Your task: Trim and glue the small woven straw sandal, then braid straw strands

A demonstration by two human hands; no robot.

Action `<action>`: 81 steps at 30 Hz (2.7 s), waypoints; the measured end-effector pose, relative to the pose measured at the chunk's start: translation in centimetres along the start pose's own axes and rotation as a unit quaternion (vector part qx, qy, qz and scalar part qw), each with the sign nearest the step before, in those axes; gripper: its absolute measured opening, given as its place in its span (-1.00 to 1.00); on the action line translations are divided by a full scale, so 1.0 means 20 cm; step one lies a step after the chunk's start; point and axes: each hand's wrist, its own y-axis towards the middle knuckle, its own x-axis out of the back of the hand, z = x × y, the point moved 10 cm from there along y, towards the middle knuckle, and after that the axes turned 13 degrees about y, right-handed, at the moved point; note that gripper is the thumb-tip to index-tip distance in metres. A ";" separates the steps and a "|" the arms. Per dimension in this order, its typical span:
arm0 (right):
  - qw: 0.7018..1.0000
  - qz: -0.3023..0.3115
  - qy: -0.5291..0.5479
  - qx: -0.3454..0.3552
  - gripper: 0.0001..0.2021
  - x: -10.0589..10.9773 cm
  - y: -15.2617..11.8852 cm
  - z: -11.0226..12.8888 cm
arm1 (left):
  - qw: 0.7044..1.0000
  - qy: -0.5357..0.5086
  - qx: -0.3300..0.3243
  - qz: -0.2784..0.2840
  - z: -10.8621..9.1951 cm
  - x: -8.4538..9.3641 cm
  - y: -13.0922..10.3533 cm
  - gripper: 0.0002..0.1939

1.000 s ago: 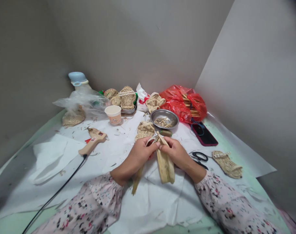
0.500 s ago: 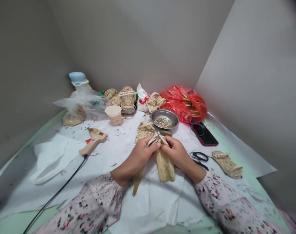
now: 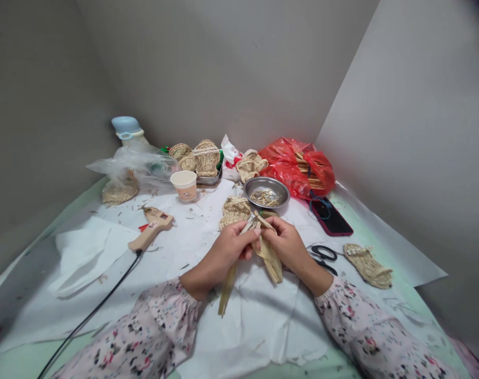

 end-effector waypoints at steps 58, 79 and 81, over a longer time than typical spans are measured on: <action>0.997 0.032 -0.040 0.053 -0.93 -0.03 -0.02 0.07 | 0.996 0.066 0.036 -0.043 0.03 0.05 0.01 -0.71; 0.997 0.010 -0.060 0.057 -0.93 -0.02 -0.03 0.06 | 0.981 0.167 0.002 -0.102 -0.01 0.08 0.00 -0.75; 0.997 0.021 -0.056 0.051 -0.91 -0.03 -0.03 0.06 | 0.977 0.184 -0.004 -0.108 -0.02 0.09 0.00 -0.75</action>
